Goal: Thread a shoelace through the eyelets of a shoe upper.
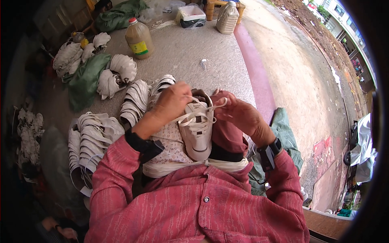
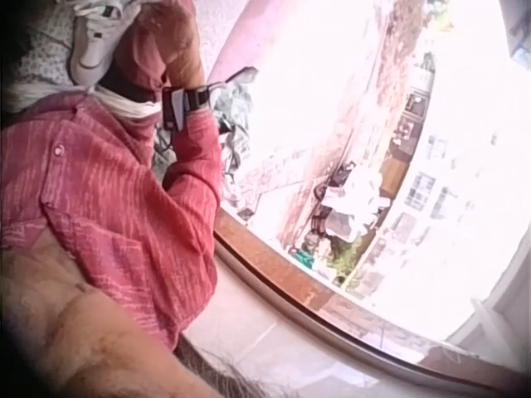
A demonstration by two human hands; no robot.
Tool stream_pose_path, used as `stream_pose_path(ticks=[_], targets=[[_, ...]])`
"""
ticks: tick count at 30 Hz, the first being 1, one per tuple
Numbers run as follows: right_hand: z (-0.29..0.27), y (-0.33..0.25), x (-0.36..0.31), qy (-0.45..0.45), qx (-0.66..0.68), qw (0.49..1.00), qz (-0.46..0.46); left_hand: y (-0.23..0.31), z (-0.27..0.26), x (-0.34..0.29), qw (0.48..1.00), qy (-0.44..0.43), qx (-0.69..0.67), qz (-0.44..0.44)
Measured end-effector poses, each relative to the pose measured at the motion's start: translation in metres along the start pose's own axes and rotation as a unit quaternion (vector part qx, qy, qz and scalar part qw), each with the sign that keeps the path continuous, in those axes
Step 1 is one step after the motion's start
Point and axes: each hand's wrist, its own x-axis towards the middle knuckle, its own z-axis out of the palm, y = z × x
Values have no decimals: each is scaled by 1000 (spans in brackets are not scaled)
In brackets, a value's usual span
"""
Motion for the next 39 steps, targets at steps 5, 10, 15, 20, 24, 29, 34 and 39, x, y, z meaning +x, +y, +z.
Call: stream_pose_path(ticks=[5,10,15,20,24,29,34,39], targets=[[-13,4,4,25,-96,995,14,-22,-46,-20,986,133,39,-95],[-5,11,2,75,-316,944,-58,-40,-50,-52,971,165,23,-171],[-13,20,14,16,-485,851,-202,-42,-27,-78,948,112,-158,-253],[1,14,21,-73,-666,666,-329,-28,-41,-86,882,154,-313,-316],[8,2,31,-122,-702,604,-358,-34,-50,-91,882,231,-323,-253],[30,-8,30,-95,-562,809,-145,-45,-69,-98,874,291,-311,-234],[32,-13,33,-178,-755,560,-291,-55,-101,-112,851,331,-302,-274],[20,-5,44,-206,-724,580,-313,-42,-114,-115,843,310,-360,-252]])
